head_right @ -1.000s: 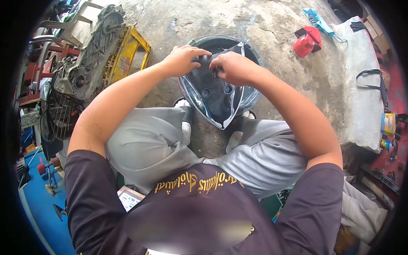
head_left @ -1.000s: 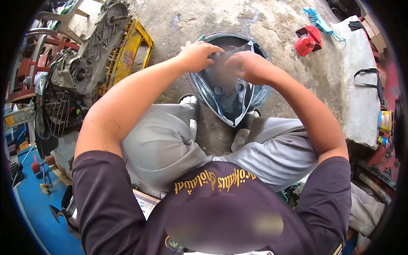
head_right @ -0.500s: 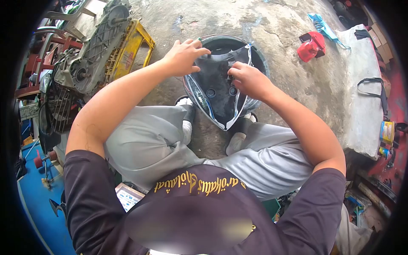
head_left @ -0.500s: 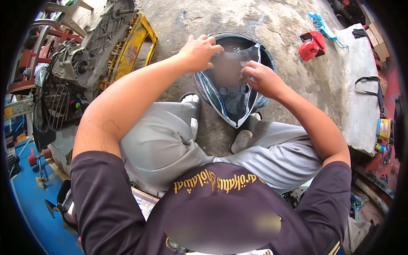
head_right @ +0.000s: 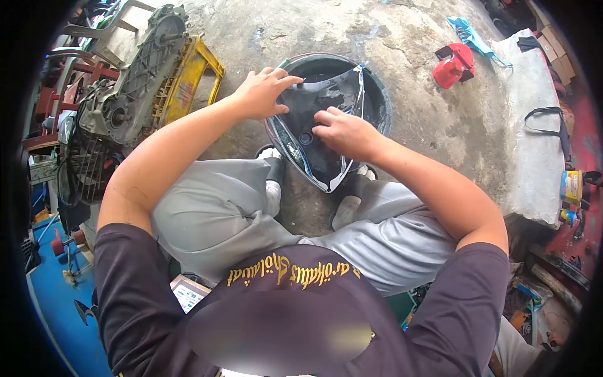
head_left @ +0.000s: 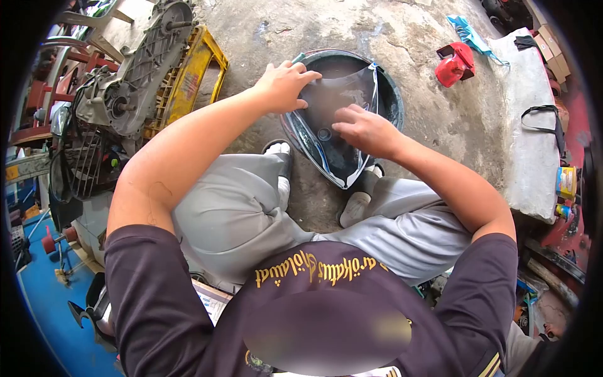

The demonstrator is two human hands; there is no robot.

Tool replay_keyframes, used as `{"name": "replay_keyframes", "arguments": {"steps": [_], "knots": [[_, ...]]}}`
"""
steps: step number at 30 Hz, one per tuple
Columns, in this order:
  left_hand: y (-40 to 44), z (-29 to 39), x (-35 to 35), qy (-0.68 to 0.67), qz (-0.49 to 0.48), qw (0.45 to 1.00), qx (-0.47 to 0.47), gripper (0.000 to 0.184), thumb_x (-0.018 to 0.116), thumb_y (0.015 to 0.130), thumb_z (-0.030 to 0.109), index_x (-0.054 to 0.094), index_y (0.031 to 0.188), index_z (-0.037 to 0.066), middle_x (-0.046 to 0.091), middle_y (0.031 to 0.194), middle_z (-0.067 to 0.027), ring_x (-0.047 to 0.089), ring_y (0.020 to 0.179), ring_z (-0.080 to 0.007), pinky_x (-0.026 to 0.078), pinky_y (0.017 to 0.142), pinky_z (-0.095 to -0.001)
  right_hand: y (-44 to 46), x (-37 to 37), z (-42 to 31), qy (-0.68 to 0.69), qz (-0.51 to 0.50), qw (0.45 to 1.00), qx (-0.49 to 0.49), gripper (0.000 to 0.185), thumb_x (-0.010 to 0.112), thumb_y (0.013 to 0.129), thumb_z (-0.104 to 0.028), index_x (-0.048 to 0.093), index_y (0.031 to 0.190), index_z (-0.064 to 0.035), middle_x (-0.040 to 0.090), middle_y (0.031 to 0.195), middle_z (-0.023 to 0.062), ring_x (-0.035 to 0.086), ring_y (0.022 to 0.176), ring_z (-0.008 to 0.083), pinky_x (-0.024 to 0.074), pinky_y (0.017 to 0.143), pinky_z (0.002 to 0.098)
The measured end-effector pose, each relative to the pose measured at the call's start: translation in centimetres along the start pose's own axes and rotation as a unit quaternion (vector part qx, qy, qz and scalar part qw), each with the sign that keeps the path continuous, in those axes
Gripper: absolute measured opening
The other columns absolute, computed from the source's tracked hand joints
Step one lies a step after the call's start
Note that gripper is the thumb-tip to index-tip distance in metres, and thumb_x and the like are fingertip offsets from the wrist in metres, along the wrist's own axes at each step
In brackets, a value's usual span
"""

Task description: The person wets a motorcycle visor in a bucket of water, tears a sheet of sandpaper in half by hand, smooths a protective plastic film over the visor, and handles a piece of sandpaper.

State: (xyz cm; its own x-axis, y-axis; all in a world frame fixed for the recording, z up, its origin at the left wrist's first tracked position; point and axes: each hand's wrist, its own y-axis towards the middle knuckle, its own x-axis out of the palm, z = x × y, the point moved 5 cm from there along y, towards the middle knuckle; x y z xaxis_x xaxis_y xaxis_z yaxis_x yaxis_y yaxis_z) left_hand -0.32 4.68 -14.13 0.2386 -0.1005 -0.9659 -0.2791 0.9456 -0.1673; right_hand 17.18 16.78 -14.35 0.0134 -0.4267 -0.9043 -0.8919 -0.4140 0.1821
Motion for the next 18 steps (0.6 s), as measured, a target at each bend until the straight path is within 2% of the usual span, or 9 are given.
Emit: {"name": "replay_keyframes", "arguments": {"steps": [1,4,7,9,11,13,16,17,18], "knots": [[0.0,-0.1,0.0,0.004,-0.003,1.0,-0.003,0.079,0.085,0.078,0.028,0.05,0.15,0.026,0.057,0.14,-0.0093,0.053,0.132,-0.0334,0.046,0.103,-0.0544,0.1,-0.3,0.5,-0.008,0.023,1.0,-0.003,0.021,0.069,0.083,-0.005,0.07,0.103,-0.0041,0.062,0.111,0.0119,0.062,0.104,0.0322,0.0541,0.091,0.0413],[0.0,-0.4,0.4,0.004,0.0,1.0,-0.005,0.082,0.085,0.078,0.027,0.048,0.151,0.027,0.055,0.144,-0.0106,0.052,0.134,-0.0349,0.046,0.104,-0.0551,0.0,-1.8,4.0,0.019,0.1,0.988,0.113,0.017,0.069,0.086,-0.007,0.071,0.102,-0.0024,0.063,0.104,0.0148,0.064,0.102,0.0358,0.0542,0.09,0.0428],[-0.2,0.1,0.4,-0.003,0.002,1.0,0.007,0.085,0.085,0.077,0.025,0.046,0.153,0.029,0.052,0.148,-0.0123,0.051,0.135,-0.0367,0.046,0.106,-0.055,-0.4,-1.2,2.9,0.032,0.049,0.991,0.117,0.018,0.07,0.085,-0.007,0.071,0.102,-0.0026,0.063,0.104,0.0141,0.063,0.103,0.0357,0.0542,0.089,0.0431],[-0.1,0.0,0.4,-0.003,-0.001,1.0,0.016,0.087,0.085,0.077,0.023,0.045,0.154,0.03,0.05,0.15,-0.0136,0.051,0.135,-0.0378,0.046,0.108,-0.0547,-0.4,-1.1,0.8,0.028,0.048,0.996,0.077,0.018,0.07,0.084,-0.006,0.071,0.102,-0.0033,0.064,0.105,0.0126,0.063,0.104,0.0346,0.0542,0.088,0.0434],[-0.1,0.0,1.2,-0.037,0.014,0.998,0.051,0.091,0.084,0.078,0.019,0.041,0.157,0.03,0.046,0.155,-0.0169,0.048,0.139,-0.0406,0.044,0.112,-0.0537,0.2,-0.3,-0.3,0.017,-0.042,0.999,0.014,0.02,0.069,0.083,-0.006,0.072,0.103,-0.0051,0.064,0.105,0.0105,0.063,0.104,0.0321,0.0545,0.09,0.0419],[-0.3,-0.3,1.7,-0.081,0.0,0.995,0.055,0.094,0.083,0.078,0.017,0.038,0.159,0.031,0.04,0.161,-0.0196,0.042,0.145,-0.0434,0.041,0.116,-0.0532,0.0,-1.3,2.3,0.019,0.041,0.998,0.051,0.019,0.068,0.084,-0.006,0.072,0.103,-0.0045,0.065,0.106,0.0111,0.064,0.104,0.0328,0.0548,0.09,0.0424],[-0.3,0.3,2.2,-0.111,-0.002,0.992,0.055,0.097,0.084,0.079,0.023,0.033,0.161,0.028,0.033,0.164,-0.0246,0.034,0.148,-0.0498,0.037,0.119,-0.0561,-0.5,-1.3,3.3,0.012,0.042,0.99,0.135,0.02,0.067,0.085,-0.006,0.071,0.105,-0.0034,0.065,0.106,0.0135,0.064,0.103,0.0345,0.0542,0.091,0.0437],[-0.4,0.6,2.5,-0.105,-0.008,0.994,0.04,0.098,0.083,0.081,0.03,0.03,0.163,0.026,0.029,0.164,-0.0276,0.029,0.149,-0.0541,0.035,0.12,-0.0574,-0.7,-1.1,3.2,0.023,0.041,0.984,0.171,0.02,0.067,0.086,-0.007,0.071,0.105,-0.0031,0.065,0.105,0.0144,0.064,0.102,0.0351,0.0538,0.092,0.0441],[-0.5,0.8,2.7,-0.098,-0.013,0.995,0.025,0.101,0.083,0.082,0.037,0.026,0.164,0.023,0.024,0.165,-0.0305,0.025,0.149,-0.0584,0.033,0.12,-0.0586,-0.5,-1.0,1.9,0.011,0.009,0.99,0.141,0.019,0.067,0.085,-0.007,0.07,0.103,-0.0028,0.064,0.104,0.0154,0.063,0.099,0.0354,0.0535,0.091,0.0438]]}}
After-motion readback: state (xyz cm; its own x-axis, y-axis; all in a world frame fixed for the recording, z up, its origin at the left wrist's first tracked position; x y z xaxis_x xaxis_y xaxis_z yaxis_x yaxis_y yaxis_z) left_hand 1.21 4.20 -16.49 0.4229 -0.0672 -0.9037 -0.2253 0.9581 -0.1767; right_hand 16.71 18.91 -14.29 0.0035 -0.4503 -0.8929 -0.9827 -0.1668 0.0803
